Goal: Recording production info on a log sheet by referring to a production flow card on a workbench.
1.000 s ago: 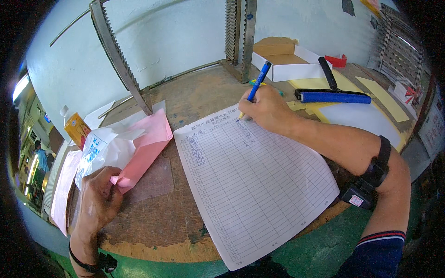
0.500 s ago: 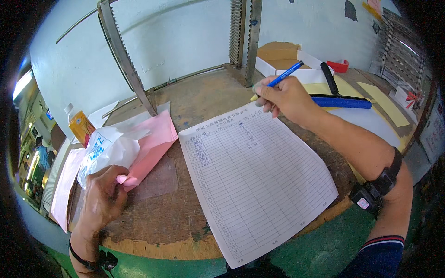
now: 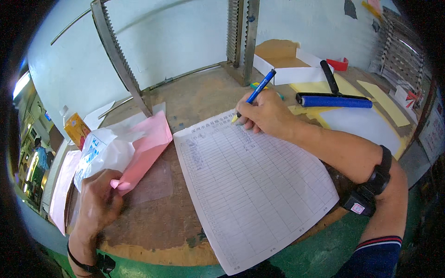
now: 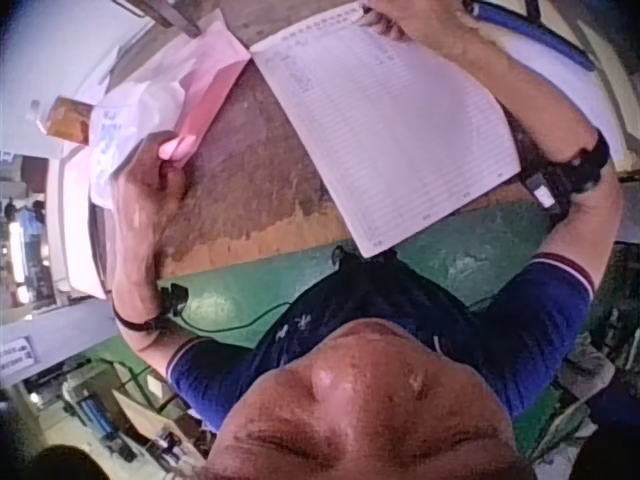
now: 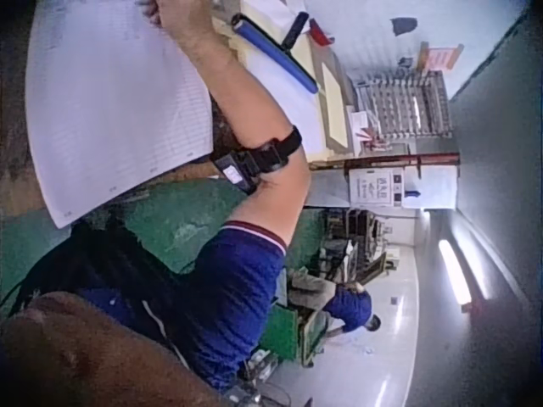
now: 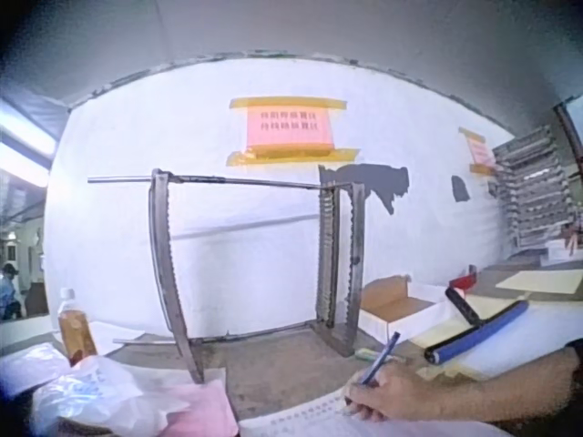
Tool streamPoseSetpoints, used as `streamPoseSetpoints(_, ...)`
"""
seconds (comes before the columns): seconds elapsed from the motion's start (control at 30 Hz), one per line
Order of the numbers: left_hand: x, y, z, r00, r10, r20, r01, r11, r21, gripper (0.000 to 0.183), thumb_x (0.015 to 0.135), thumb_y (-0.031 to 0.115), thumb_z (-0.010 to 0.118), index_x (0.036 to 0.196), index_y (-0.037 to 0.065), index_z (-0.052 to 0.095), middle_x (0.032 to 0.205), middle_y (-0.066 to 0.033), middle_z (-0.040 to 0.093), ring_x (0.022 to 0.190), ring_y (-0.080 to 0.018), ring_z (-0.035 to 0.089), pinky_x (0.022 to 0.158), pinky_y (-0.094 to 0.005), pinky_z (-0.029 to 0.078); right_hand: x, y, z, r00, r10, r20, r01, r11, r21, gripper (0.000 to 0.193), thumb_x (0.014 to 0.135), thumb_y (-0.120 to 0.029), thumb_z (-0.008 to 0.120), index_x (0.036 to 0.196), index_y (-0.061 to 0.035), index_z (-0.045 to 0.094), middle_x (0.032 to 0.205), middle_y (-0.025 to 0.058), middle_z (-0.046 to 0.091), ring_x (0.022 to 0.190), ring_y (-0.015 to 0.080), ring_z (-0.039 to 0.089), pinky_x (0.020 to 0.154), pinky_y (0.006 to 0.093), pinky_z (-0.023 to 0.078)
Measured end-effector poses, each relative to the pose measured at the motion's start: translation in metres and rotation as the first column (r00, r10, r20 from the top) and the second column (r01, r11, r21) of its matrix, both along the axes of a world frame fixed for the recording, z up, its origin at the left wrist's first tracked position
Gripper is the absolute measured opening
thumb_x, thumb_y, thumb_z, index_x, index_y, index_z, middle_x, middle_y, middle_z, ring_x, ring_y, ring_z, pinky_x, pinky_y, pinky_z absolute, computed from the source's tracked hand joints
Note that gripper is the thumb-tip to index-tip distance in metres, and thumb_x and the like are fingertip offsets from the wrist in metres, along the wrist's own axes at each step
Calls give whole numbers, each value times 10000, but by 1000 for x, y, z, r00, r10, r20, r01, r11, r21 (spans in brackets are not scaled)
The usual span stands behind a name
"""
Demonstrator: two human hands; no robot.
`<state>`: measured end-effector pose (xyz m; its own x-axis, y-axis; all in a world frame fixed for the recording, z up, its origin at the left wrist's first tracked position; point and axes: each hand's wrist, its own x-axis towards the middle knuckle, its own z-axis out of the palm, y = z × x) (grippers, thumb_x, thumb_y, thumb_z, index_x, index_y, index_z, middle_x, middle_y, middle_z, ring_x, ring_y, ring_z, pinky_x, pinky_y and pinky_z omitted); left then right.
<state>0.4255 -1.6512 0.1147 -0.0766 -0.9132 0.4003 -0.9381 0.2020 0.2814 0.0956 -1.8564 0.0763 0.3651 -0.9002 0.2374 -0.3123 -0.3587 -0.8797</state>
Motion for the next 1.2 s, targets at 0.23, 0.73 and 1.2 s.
streamPoseSetpoints(0.23,3,-1,-1,1000,7,15,-7,1000,4,296,664,-83,564,940,-27,657,786,-188,647,636,-331,638,616,-380,495,1,2,-1,999,-37,18,38,998,-50,256,923,-213,607,878,35,650,738,106,669,574,120,622,463,247,488)
streamPoseSetpoints(0.73,-2,-5,-2,1000,1,-4,-1,1000,16,292,662,-83,566,933,-28,659,784,-193,648,650,-333,642,646,-391,500,-6,9,4,997,-83,-13,82,995,-49,264,902,-237,613,857,18,666,741,94,677,589,116,621,481,250,481)
streamPoseSetpoints(1.2,-2,-3,0,999,35,-7,-35,999,34,280,672,-72,573,931,-23,666,793,-177,658,644,-315,643,646,-374,502,-2,9,4,996,-71,-46,67,994,-83,301,905,-261,598,838,23,675,728,94,676,578,117,618,480,253,474)
